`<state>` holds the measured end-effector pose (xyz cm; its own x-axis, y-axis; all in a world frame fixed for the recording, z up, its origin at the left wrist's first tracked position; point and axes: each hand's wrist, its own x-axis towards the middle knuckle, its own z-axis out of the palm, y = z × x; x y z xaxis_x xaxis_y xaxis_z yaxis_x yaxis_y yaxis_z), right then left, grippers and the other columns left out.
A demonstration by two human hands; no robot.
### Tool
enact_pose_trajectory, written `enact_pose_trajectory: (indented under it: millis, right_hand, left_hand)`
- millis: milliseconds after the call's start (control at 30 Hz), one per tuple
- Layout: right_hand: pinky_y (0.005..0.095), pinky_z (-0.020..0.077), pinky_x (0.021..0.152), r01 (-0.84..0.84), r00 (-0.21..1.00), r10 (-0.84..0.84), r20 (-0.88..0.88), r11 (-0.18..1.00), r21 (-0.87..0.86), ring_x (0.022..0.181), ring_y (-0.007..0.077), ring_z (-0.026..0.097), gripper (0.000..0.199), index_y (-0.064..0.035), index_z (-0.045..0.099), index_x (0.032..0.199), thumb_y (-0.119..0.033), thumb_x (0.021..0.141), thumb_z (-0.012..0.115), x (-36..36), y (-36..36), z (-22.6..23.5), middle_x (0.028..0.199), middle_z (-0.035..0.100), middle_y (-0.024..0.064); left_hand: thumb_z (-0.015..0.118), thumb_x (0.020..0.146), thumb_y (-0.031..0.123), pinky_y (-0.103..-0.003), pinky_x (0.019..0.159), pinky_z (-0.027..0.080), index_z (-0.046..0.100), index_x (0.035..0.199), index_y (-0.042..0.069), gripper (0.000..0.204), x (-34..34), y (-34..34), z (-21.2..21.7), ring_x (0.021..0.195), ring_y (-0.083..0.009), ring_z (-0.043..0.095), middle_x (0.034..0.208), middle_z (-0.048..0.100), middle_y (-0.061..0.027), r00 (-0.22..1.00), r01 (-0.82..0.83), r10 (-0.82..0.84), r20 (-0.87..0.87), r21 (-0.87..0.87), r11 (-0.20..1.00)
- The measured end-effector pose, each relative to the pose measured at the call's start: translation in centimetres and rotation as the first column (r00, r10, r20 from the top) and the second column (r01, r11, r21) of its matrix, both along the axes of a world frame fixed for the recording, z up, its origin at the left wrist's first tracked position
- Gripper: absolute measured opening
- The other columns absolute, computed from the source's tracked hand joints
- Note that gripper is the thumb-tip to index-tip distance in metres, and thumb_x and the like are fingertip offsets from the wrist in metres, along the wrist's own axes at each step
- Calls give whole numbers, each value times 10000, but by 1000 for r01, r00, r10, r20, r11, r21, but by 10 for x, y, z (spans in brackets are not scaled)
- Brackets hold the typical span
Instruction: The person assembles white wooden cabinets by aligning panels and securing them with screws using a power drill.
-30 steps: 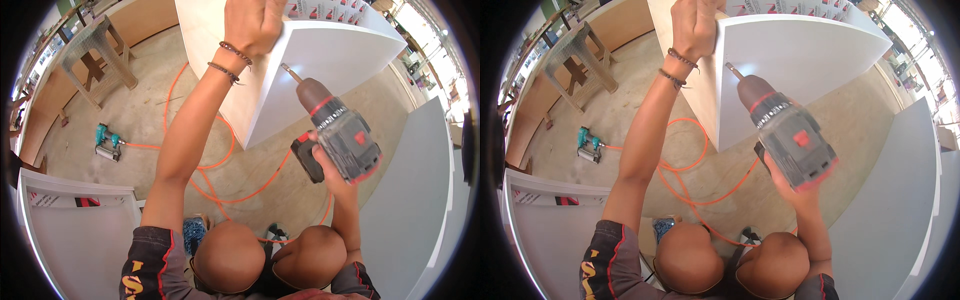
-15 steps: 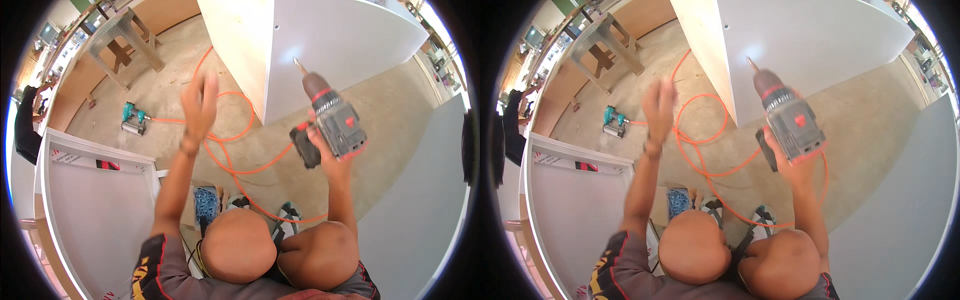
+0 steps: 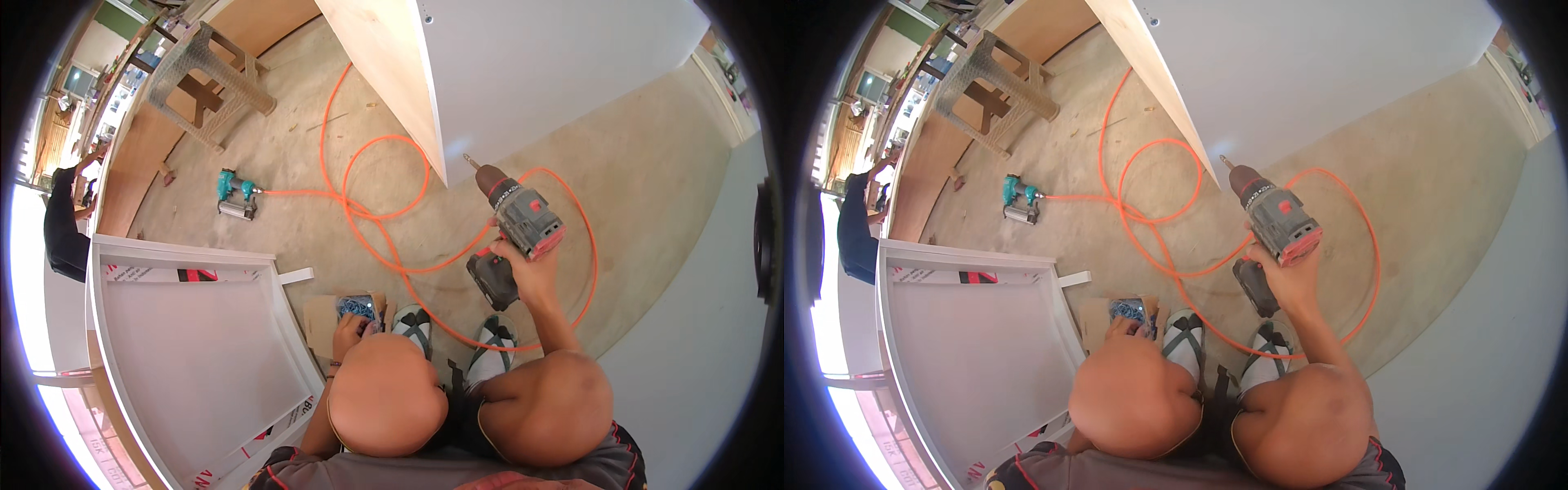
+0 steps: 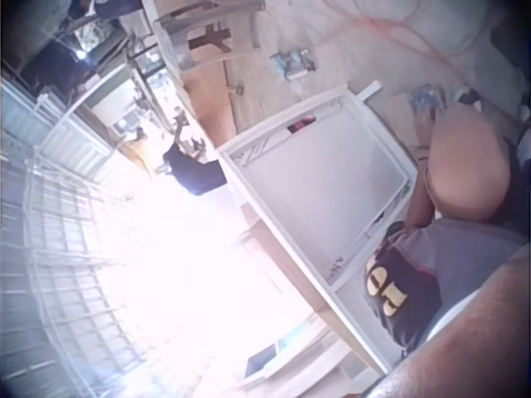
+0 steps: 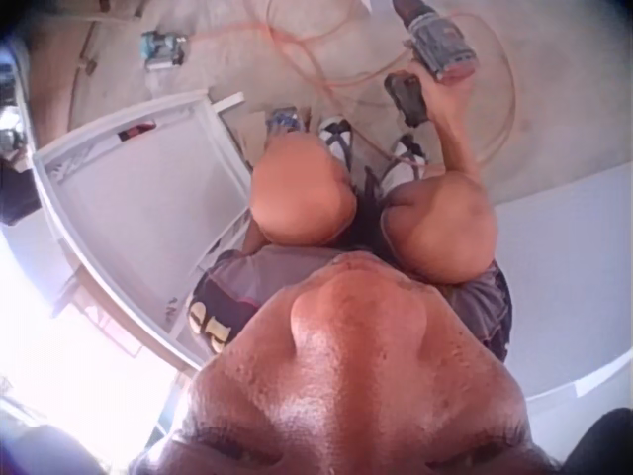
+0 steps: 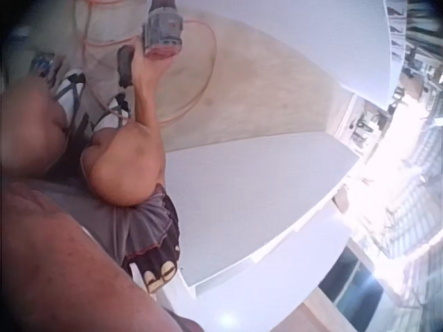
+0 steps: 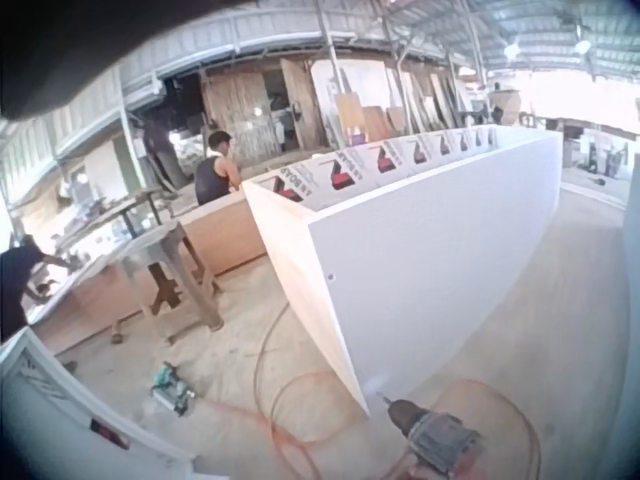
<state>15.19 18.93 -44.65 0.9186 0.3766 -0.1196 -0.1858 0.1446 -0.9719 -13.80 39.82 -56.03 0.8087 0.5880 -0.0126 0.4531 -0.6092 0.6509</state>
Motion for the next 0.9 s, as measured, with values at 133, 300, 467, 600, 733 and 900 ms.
enact_pose_trajectory:
  millis: [133,300,467,600,733,900]
  right_hand:
    - [290,537,689,23,999,-24,43,1000,10,824,123,621,394,16,606,1076,90,695,675,-2,-1,4,978,691,82]
    - [289,530,676,50,994,-48,93,998,-24,791,144,650,316,27,615,1008,46,704,699,0,-5,6,924,691,78]
    - [302,523,766,14,1000,-13,19,999,-52,880,162,642,516,22,494,1138,10,687,746,0,-4,-10,1000,663,102]
    - [310,516,802,20,999,-18,32,998,-55,965,163,620,640,27,417,1201,-15,676,781,0,-12,-16,1066,624,120]
    - [333,493,885,35,999,-35,-2,994,-105,1053,201,592,666,26,414,1210,-62,681,810,-2,-25,-33,1174,570,141]
    - [365,435,1000,-73,990,89,108,987,-143,1197,239,514,862,42,297,1351,-146,704,835,-17,1,-30,1276,495,173]
  left_hand:
    - [712,817,74,-353,600,486,665,902,44,102,-21,17,-34,702,-226,610,814,599,-110,992,118,-110,-69,137,983]
    - [705,835,90,-350,590,481,664,905,50,91,-21,12,-37,698,-203,611,810,607,-98,991,133,-128,-41,176,975]
    - [699,853,105,-346,580,476,662,908,56,82,-31,5,-25,695,-180,611,806,615,-86,999,-11,5,37,171,985]
    - [694,868,118,-344,572,471,661,910,61,78,-28,7,-10,692,-161,612,803,621,-76,971,-200,185,149,88,976]
    - [620,941,148,-299,579,494,589,981,42,117,31,29,66,685,-144,623,844,666,-112,922,-361,386,11,-334,871]
    - [613,940,133,-340,780,582,529,1019,-10,184,138,26,108,894,-271,696,1002,682,-214,822,13,345,452,-621,783]
